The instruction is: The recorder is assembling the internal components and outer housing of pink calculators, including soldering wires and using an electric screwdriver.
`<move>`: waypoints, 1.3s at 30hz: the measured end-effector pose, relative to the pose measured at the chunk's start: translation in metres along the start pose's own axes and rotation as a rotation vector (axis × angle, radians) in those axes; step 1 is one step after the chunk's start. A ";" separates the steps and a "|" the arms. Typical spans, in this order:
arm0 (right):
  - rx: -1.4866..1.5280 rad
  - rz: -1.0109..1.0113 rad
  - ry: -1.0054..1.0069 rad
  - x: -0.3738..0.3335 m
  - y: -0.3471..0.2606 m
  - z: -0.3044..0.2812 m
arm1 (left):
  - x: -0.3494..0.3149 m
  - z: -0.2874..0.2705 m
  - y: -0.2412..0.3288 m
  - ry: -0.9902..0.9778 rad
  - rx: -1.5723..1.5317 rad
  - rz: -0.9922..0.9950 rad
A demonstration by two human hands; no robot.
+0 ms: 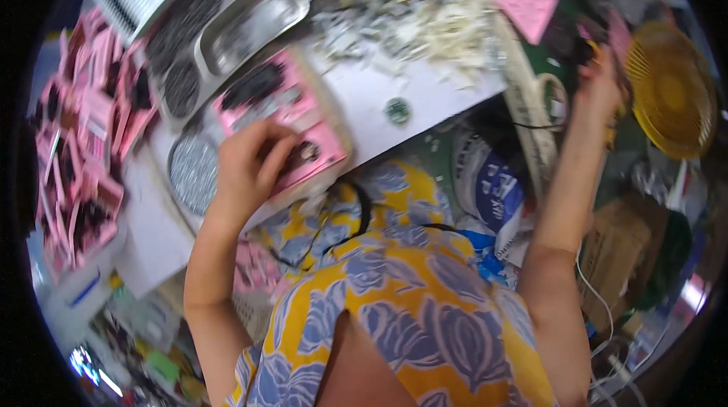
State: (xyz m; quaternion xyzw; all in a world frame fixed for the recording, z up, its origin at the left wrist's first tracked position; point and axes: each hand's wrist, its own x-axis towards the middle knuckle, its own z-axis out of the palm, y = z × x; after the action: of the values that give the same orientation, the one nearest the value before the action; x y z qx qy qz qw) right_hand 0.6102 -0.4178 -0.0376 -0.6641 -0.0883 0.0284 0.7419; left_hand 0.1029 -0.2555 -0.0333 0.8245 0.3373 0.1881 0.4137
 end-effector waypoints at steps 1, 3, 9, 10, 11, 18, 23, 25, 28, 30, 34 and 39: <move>-0.018 -0.076 0.080 0.003 0.001 -0.004 | 0.001 0.001 -0.001 0.035 -0.072 -0.021; 0.107 -0.090 -0.028 0.026 0.001 -0.044 | 0.000 -0.004 0.001 -0.022 -0.095 -0.136; 0.435 -0.015 -0.348 0.003 -0.026 -0.092 | -0.003 0.004 -0.002 -0.031 -0.178 -0.209; 0.470 0.013 -0.393 -0.021 -0.035 -0.072 | -0.003 0.004 -0.002 -0.033 -0.183 -0.209; 0.506 0.038 -0.437 -0.046 -0.040 -0.054 | -0.003 0.003 -0.001 -0.038 -0.185 -0.211; 0.430 0.075 -0.883 -0.158 -0.013 0.056 | -0.005 0.004 0.004 -0.028 -0.269 -0.262; 0.099 -0.428 -1.215 -0.249 -0.005 0.119 | -0.004 0.001 0.002 -0.049 -0.354 -0.306; -0.037 -0.645 -1.310 -0.264 -0.005 0.136 | -0.006 0.000 -0.002 -0.060 -0.362 -0.313; 0.014 -0.615 -1.293 -0.289 0.001 0.152 | -0.007 0.006 -0.004 0.048 -0.404 -0.232; 0.009 -0.559 -1.290 -0.295 0.003 0.152 | -0.007 0.011 -0.006 0.075 -0.385 -0.199; -0.033 -0.549 -1.265 -0.299 0.000 0.155 | -0.008 0.012 -0.005 0.097 -0.407 -0.233; -0.029 -0.498 -1.244 -0.303 0.002 0.156 | -0.009 0.006 -0.002 0.009 -0.363 -0.289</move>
State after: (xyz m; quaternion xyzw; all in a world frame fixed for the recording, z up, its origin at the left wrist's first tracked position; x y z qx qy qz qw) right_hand 0.2860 -0.3130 -0.0521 -0.4936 -0.6506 0.2325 0.5283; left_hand 0.0991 -0.2642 -0.0385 0.6789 0.4141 0.1881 0.5764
